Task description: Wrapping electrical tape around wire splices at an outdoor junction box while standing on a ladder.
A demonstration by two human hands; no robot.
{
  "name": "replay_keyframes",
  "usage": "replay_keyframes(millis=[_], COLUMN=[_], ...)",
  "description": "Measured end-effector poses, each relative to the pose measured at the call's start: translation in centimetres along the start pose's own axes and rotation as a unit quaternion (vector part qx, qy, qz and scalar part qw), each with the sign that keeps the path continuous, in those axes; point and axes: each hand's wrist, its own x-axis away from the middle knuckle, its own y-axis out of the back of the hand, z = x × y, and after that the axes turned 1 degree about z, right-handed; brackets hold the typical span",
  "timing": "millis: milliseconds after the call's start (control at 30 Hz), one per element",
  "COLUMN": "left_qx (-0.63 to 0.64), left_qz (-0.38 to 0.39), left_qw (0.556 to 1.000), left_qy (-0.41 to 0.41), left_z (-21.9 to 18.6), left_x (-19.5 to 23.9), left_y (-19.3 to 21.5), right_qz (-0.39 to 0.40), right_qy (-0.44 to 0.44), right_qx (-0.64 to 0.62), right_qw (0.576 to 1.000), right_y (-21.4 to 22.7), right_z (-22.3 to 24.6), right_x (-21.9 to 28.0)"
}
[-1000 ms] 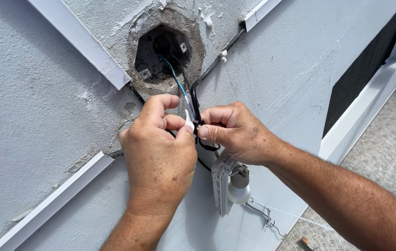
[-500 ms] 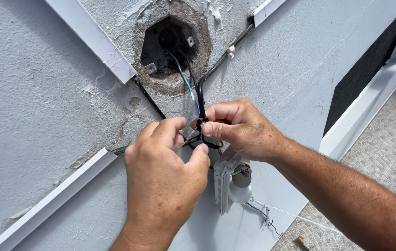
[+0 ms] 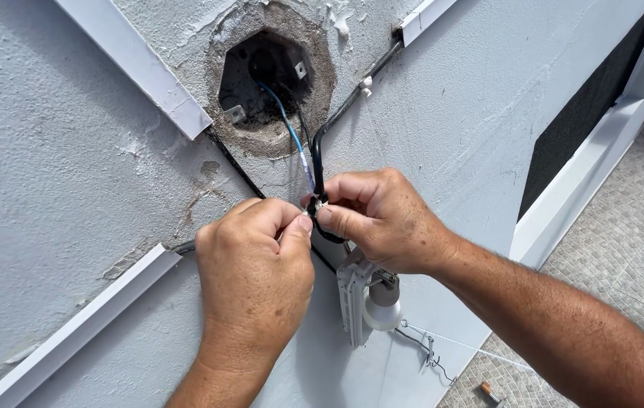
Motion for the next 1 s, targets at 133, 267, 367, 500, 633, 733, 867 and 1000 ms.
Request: replay_keyframes(millis=[133, 267, 367, 500, 633, 733, 867, 1000], left_qx=[0.023, 0.016, 0.022, 0.034, 0.004, -0.018, 0.012, 0.017], left_qz=[-0.040, -0.058, -0.052, -0.076, -0.128, -0.153, -0.105, -0.092], left_qw=[0.998, 0.996, 0.997, 0.995, 0.989, 0.985, 0.993, 0.994], left_qy=[-0.034, -0.059, -0.044, -0.062, -0.078, -0.076, -0.049, -0.056], left_z=[-0.3, -0.7, -1.1, -1.4, -1.6, -1.4, -1.3, -1.6], left_x=[0.2, 0.0, -0.3, 0.1, 0.4, 0.4, 0.5, 0.9], left_y=[-0.5, -1.3, -2.2, -3.1, -4.0, -4.6, -4.0, -3.3], right_qz=[-0.064, -0.108, -0.135, -0.171, -0.174, -0.195, -0.240, -0.225], right_qy=[0.023, 0.110, 0.170, 0.202, 0.225, 0.192, 0.120, 0.119], right_qx=[0.092, 0.190, 0.227, 0.270, 0.275, 0.252, 0.174, 0.149], right_qw=[0.993, 0.970, 0.949, 0.926, 0.918, 0.928, 0.947, 0.955], right_y=[-0.9, -1.4, -1.6, -1.9, -1.7, -1.9, -2.4, -2.1], right_z=[0.3, -0.3, -0.6, -0.9, -0.6, -0.7, -1.0, -0.4], right_x=[0.0, 0.2, 0.1, 0.1, 0.2, 0.5, 1.1, 1.4])
